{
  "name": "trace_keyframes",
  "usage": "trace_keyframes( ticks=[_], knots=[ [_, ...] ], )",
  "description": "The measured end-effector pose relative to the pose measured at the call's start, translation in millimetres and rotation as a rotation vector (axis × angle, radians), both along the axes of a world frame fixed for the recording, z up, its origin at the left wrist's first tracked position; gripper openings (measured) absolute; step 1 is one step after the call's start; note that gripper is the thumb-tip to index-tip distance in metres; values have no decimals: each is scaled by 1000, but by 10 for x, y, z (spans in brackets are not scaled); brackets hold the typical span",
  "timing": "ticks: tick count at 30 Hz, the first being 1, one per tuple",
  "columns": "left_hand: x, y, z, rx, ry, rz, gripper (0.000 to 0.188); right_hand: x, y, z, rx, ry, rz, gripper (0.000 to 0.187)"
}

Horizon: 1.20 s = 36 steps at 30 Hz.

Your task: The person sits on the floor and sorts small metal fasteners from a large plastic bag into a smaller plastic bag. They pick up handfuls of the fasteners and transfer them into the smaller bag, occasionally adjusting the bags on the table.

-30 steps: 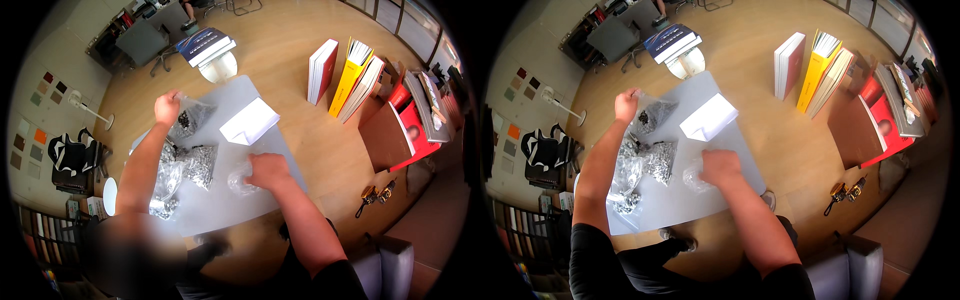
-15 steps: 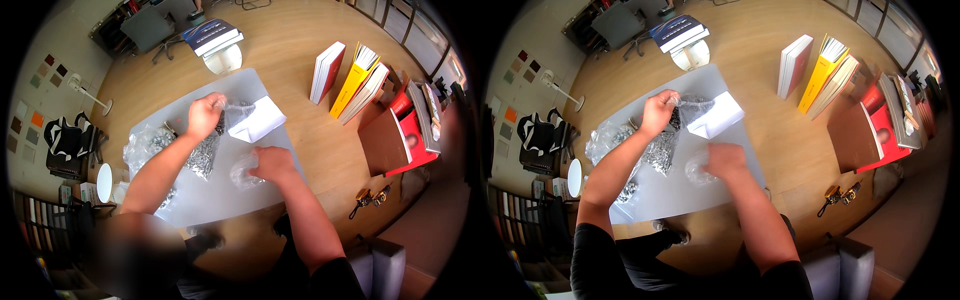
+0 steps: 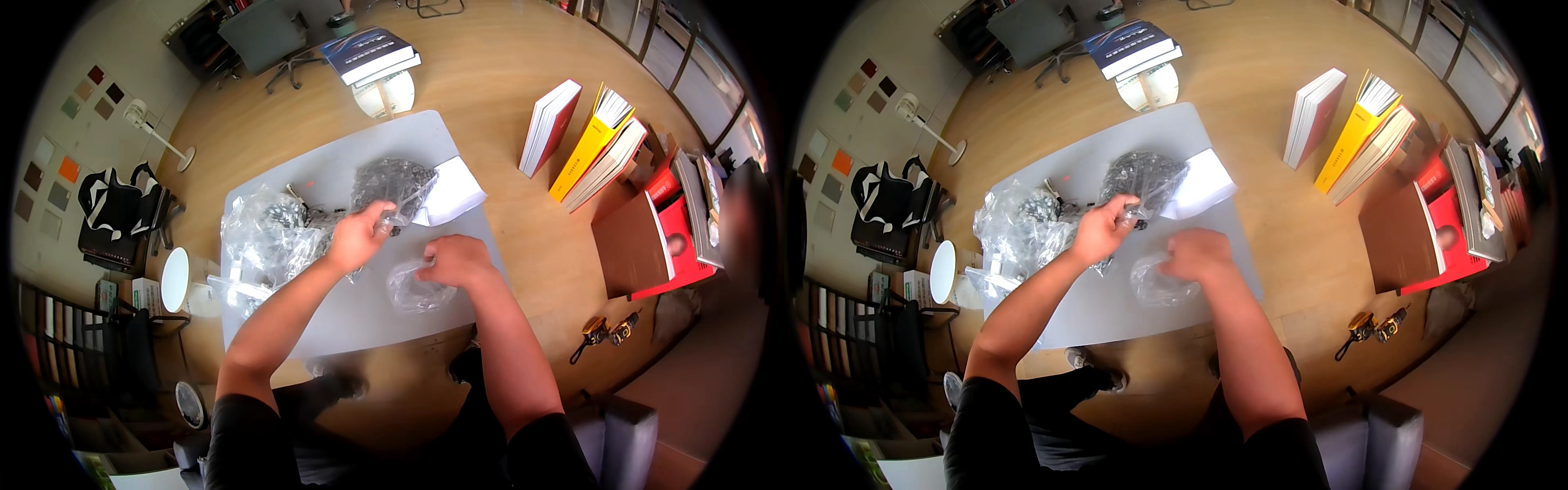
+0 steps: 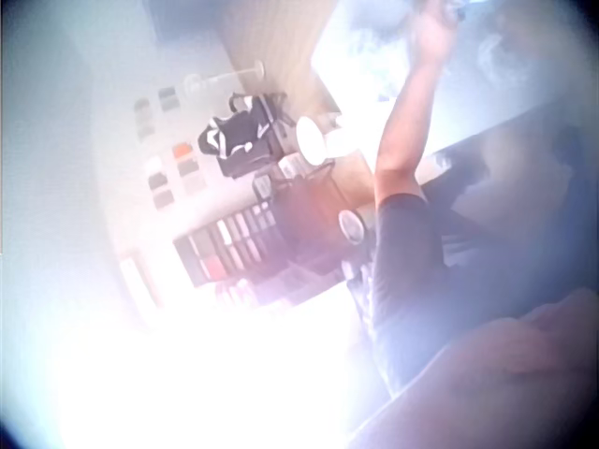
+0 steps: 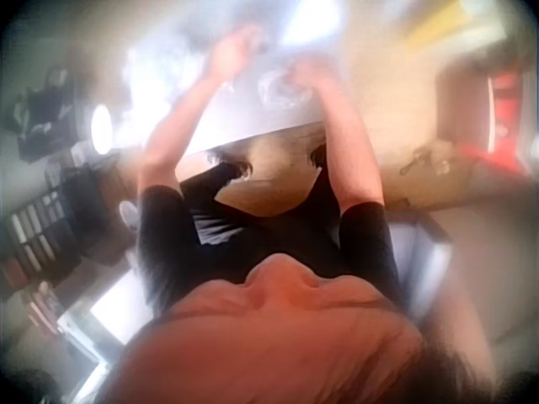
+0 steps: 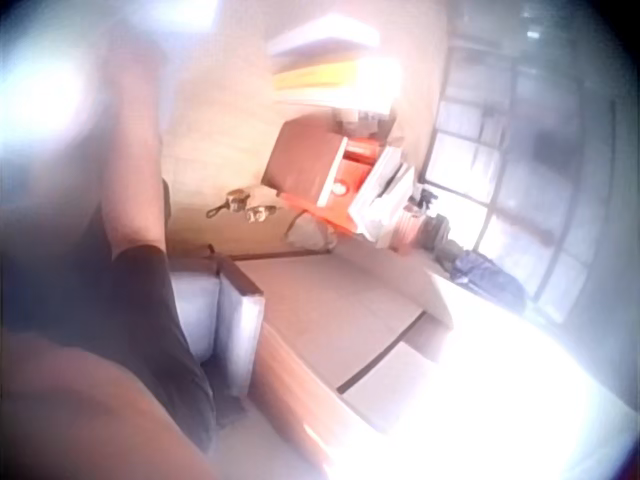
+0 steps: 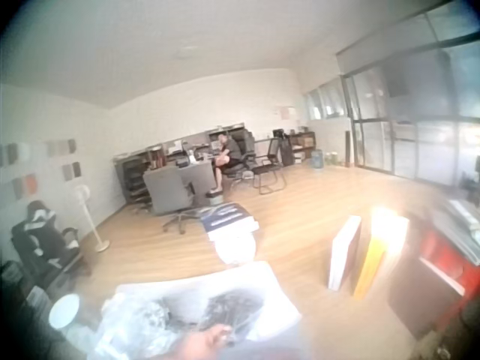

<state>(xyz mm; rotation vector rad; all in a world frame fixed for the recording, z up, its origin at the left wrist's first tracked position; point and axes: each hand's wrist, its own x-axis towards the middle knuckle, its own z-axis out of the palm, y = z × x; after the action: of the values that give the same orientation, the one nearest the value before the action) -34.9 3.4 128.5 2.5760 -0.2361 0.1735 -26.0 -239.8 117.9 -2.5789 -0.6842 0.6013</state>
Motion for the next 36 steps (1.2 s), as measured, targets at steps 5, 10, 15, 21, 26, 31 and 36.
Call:
trace_keyframes(
  ticks=[5,10,15,21,26,31,36],
  knots=[
    [35,537,50,-273,-76,23,29,-23,40,5,11,27,-6,48],
    [606,1178,97,265,73,229,28,14,33,18,5,34,11,50],
    [886,1152,-324,605,419,197,38,-19,50,-46,57,22,-20,51],
    [1196,1247,-653,594,465,268,40,-28,37,28,34,39,-22,51],
    [1277,1253,-610,676,556,169,40,-38,3,74,12,54,-28,51],
    [1273,1231,-540,749,602,63,32,-41,-45,32,17,23,-22,50],
    [1130,1696,-875,653,379,123,25,-72,15,71,38,33,-7,49]
  ],
)
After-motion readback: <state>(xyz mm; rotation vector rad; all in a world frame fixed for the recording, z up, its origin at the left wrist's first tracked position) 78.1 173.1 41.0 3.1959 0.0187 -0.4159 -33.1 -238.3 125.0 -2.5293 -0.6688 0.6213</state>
